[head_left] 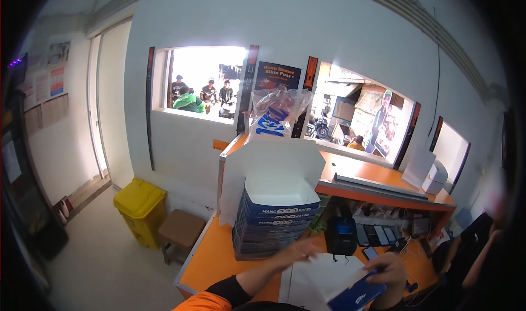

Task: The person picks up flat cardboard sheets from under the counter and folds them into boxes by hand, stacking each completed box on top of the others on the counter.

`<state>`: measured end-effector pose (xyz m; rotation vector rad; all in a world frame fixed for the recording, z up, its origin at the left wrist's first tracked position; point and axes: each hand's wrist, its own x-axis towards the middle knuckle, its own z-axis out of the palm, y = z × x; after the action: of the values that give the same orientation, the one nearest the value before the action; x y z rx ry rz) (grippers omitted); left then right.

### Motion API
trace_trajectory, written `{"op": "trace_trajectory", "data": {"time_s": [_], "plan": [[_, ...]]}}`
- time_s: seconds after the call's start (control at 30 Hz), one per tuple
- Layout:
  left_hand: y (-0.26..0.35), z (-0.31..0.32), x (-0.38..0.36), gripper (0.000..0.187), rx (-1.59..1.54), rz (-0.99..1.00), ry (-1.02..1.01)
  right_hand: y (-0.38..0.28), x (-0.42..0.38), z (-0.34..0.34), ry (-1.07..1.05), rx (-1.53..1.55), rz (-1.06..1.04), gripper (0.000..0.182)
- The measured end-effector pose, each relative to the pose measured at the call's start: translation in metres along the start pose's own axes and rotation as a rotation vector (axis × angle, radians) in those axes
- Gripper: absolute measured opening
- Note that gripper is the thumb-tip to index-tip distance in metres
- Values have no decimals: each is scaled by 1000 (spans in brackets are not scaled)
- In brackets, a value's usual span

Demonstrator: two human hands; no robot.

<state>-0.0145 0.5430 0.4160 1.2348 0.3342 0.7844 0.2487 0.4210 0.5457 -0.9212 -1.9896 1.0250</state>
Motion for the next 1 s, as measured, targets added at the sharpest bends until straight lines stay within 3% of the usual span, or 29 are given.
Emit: {"op": "trace_trajectory", "data": {"time_s": [0.03, 0.13, 0.17, 0.2, 0.23, 0.33, 0.4, 0.43, 0.5, 0.6, 0.73, 0.83, 0.93, 1.0], "plan": [[-7, -12, -1, 58, 11, 85, 235, 4, -9, -3, 165, -66, -61, 23], [-30, -16, -6, 64, -130, -59, 347, 17, -12, 5, 608, -291, -178, 16], [-43, -16, -4, 71, -153, -175, 237, 22, -8, 13, 746, -369, -198, 14], [-43, -4, -7, 74, -236, -239, 206, 26, 6, 27, 830, -691, -324, 8], [-37, 16, -13, 76, -317, -300, 175, 34, 16, 40, 815, -889, -363, 7], [-44, 34, -8, 88, -445, -396, 194, 66, 33, 87, 312, -1041, -124, 5], [-56, 33, 1, 96, -378, -413, 300, 81, 33, 118, 144, -852, -98, 11], [-65, 34, 3, 93, -337, -311, 375, 84, 32, 120, 85, -820, -51, 14], [-68, 33, 0, 91, -384, -325, 354, 87, 29, 121, -31, -749, 41, 21], [-86, 25, 2, 86, -411, -308, 356, 73, 17, 99, 352, -702, -245, 29], [-82, 26, -5, 84, -458, -281, 331, 92, -17, 52, 883, -830, -112, 44], [-84, 26, -8, 84, -509, -277, 281, 109, -34, 33, 967, -506, 298, 56], [-91, 25, -10, 84, -491, -252, 220, 126, -45, 30, 868, 228, 660, 63], [-84, 35, -13, 83, -427, -253, 232, 149, -55, 31, 730, 439, 652, 59]]}}
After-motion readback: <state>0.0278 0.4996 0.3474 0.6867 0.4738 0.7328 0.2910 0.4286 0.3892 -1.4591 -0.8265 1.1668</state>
